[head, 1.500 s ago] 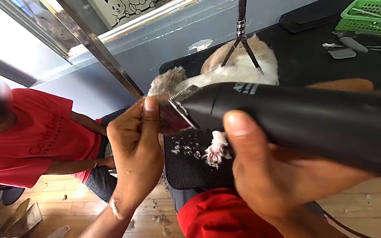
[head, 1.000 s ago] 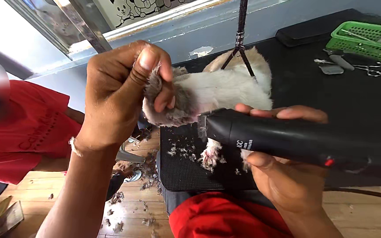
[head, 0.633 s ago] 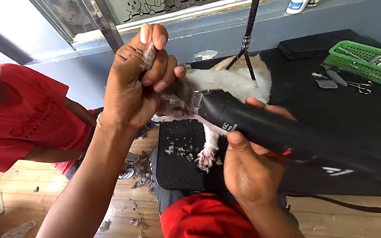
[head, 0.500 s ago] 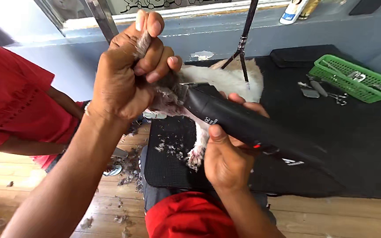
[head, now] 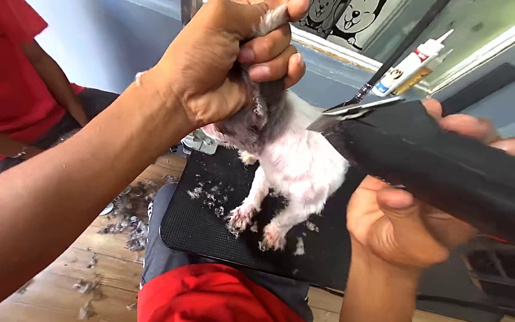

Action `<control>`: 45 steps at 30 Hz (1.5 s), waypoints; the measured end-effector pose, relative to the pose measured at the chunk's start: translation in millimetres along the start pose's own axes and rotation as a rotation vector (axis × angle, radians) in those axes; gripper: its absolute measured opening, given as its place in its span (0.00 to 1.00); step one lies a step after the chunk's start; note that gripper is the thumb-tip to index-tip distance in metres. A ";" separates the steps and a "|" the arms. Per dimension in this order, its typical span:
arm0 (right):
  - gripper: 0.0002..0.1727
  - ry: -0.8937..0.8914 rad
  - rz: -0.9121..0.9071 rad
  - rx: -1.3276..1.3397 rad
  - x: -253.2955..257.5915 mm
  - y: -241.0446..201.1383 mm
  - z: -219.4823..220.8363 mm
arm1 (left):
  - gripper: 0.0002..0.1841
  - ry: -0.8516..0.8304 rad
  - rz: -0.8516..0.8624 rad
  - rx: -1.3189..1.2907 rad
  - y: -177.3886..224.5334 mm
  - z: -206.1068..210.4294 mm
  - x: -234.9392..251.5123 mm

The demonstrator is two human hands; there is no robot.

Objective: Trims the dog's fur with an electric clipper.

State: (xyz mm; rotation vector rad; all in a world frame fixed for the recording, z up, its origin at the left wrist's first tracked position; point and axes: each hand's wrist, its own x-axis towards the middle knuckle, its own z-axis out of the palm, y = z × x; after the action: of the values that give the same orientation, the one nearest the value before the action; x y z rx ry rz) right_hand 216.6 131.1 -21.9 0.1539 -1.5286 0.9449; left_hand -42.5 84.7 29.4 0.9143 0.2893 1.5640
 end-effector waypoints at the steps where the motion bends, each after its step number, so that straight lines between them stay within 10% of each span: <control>1: 0.38 -0.076 -0.017 -0.044 7.8 -0.7 -2.6 | 0.16 -0.005 -0.008 -0.013 0.6 -0.3 2.2; 16: 0.25 -0.804 0.043 -0.372 81.7 -23.8 -15.2 | 0.13 0.115 -0.145 -0.026 10.5 11.6 19.6; 35: 0.25 -1.027 0.114 -0.519 109.9 -10.7 -23.4 | 0.16 0.117 -0.182 -0.098 9.7 17.0 25.2; 40: 0.32 -0.760 0.374 -0.632 99.8 -46.3 39.1 | 0.16 0.105 -0.193 -0.105 8.6 18.1 28.6; 45: 0.29 -0.804 0.202 -0.859 105.0 -64.0 39.5 | 0.18 0.088 -0.202 -0.100 7.8 18.3 33.0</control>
State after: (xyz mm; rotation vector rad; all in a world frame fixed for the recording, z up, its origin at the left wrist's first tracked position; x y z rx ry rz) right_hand 201.2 108.6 104.3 -0.2807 -2.6072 0.2853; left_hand -33.8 107.7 59.1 0.7171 0.3511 1.4209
